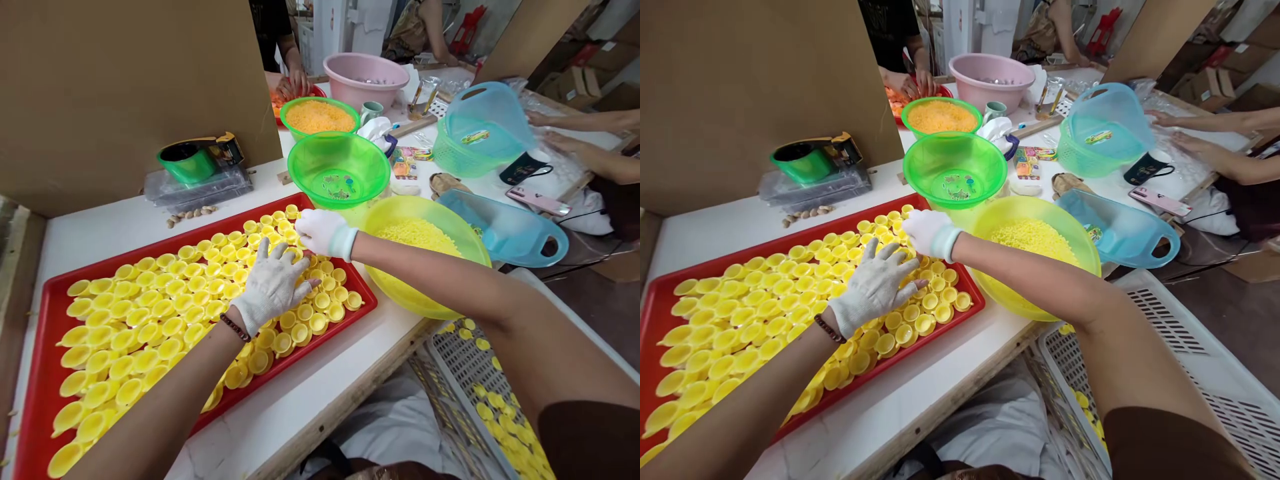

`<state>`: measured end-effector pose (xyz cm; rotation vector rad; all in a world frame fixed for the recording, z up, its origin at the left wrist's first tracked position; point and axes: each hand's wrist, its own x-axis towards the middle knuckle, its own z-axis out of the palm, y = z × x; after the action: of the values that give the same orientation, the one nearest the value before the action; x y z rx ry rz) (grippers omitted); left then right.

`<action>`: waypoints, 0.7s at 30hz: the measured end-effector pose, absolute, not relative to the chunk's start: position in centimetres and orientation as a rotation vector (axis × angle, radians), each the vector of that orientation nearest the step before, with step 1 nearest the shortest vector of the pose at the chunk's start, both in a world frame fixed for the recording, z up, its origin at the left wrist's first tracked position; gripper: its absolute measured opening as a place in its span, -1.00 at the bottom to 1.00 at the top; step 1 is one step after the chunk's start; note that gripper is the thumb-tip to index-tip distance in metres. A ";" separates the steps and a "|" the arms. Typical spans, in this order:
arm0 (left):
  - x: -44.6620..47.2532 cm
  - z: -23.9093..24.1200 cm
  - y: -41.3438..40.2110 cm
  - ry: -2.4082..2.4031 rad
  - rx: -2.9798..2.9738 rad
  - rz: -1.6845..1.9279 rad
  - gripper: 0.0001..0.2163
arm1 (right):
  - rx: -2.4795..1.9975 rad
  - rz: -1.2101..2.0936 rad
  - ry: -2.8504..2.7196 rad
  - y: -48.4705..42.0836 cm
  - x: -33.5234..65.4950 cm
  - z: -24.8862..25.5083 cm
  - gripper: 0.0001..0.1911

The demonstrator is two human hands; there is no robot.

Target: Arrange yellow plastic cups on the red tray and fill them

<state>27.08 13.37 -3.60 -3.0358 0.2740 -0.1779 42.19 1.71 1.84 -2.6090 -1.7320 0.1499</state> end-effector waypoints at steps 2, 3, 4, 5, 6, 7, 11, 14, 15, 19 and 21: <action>27.0 -3.6 13.4 0.273 -3.051 -0.176 -0.51 | -2.676 0.154 -1.795 2.1 41.7 1.8 -0.70; 27.0 -3.6 13.4 0.274 -3.058 -0.176 -0.51 | -2.694 0.161 -1.840 2.2 41.5 1.8 -0.70; 27.0 -3.7 13.4 0.275 -3.066 -0.177 -0.51 | -2.702 0.172 -1.890 2.3 41.2 1.8 -0.70; 27.0 -3.7 13.5 0.278 -3.073 -0.179 -0.51 | -2.702 0.191 -1.936 2.5 41.1 1.7 -0.71; 27.0 -3.7 13.5 0.282 -3.083 -0.182 -0.51 | -2.698 0.217 -1.968 2.6 40.9 1.6 -0.72; 26.9 -3.8 13.5 0.287 -3.094 -0.187 -0.51 | -2.696 0.251 -1.979 2.8 40.9 1.4 -0.73; 26.4 -3.8 13.7 0.316 -3.123 -0.282 -0.52 | -2.777 0.380 -1.813 3.7 41.4 1.0 -0.78; 26.1 -3.9 13.7 0.291 -3.136 -0.374 -0.60 | -2.802 0.383 -1.677 3.5 42.1 2.1 -0.79; 26.1 -4.0 13.6 0.292 -3.149 -0.387 -0.62 | -2.773 0.344 -1.661 2.7 42.3 2.9 -0.78; 27.3 -4.9 12.8 0.362 -3.171 -0.297 -0.58 | -2.458 -0.033 -1.496 -6.4 42.8 7.0 -0.69; 27.9 -5.2 12.7 0.383 -3.177 -0.233 -0.55 | -2.326 -0.330 -1.180 -14.3 42.6 7.6 -0.66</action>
<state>27.91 12.65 -5.25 -3.1768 0.3825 -0.2326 42.65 -14.33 7.61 -2.3257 -1.1804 -0.3299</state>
